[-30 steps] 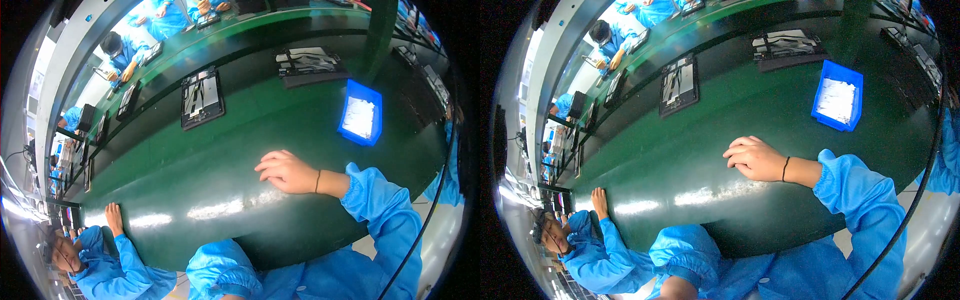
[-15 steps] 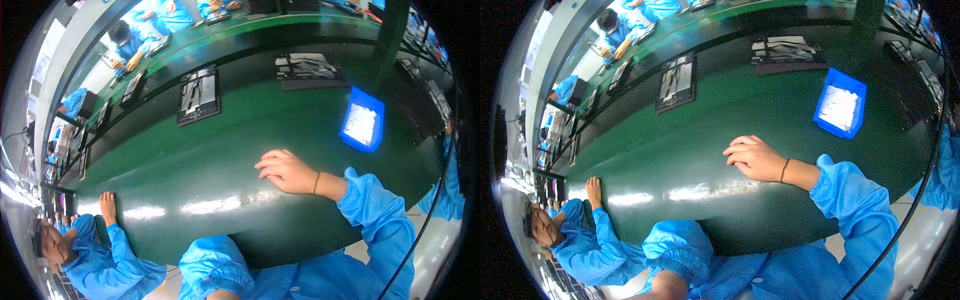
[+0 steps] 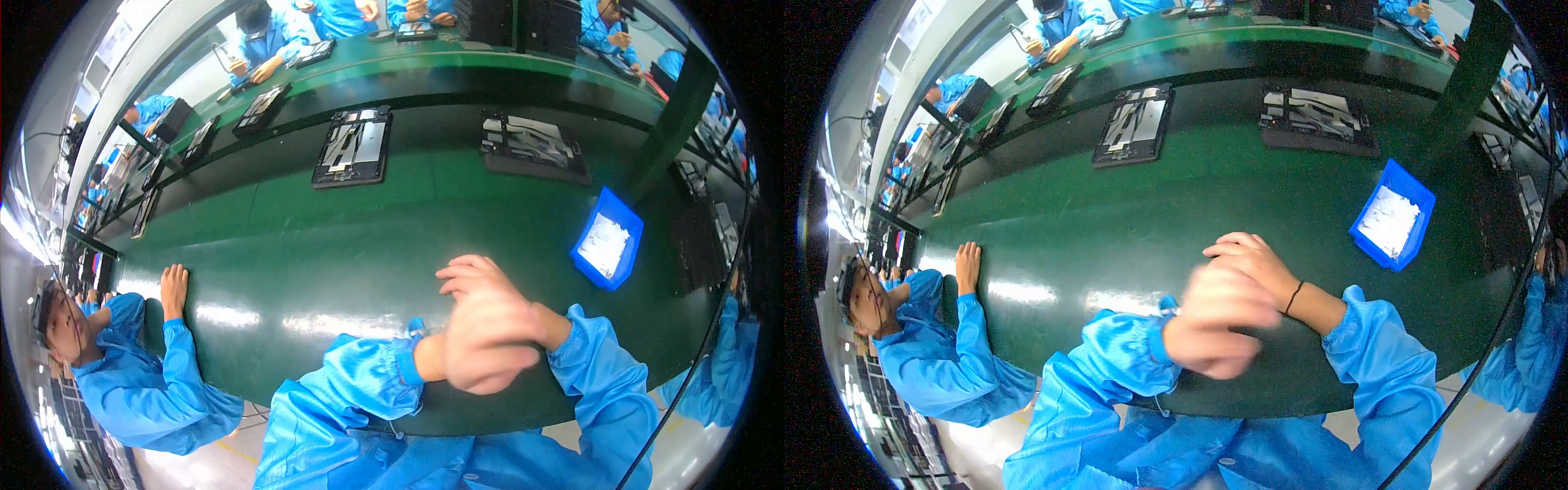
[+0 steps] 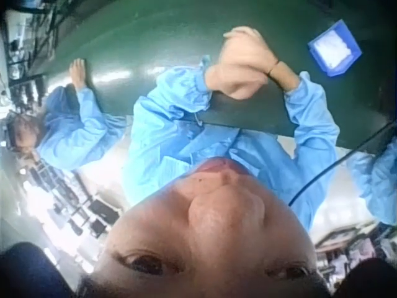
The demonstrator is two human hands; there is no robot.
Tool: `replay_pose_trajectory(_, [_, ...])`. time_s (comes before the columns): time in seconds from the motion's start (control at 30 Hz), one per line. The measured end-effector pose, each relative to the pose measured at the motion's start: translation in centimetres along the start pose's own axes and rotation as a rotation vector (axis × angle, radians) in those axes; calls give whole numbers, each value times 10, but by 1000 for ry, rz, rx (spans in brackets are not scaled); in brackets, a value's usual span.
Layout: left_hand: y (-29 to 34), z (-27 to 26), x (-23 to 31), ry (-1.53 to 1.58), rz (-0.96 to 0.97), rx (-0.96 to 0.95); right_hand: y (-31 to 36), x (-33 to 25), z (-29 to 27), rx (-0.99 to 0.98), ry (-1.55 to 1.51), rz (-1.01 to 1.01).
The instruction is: The person assembles tablet devices along a conveyor line by picking up tablet frames, attaching and pressing down ribbon cables and adhesive strips by hand, and sliding the assembled tablets down the conveyor belt.
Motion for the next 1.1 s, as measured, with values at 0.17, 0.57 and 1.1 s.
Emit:
replay_pose_trajectory(0.17, [86,71,25,116,52,-559,-10,-13,6,-54,33,54])
replay_pose_trajectory(0.57, [104,84,5,277,-224,-495,-12,-6,5,-61,-31,124])
replay_pose_trajectory(1.1, [104,83,-9,321,-323,-445,-66,13,-34,-499,-182,350])
Point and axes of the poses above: each hand's wrist, its own y-axis away from the middle knuckle, its own z-axis out of the palm, x = y × z, the point moved 6 cm from there along -y, towards the middle knuckle, and after that the axes turned 15 degrees about z, right-handed, at the moved point
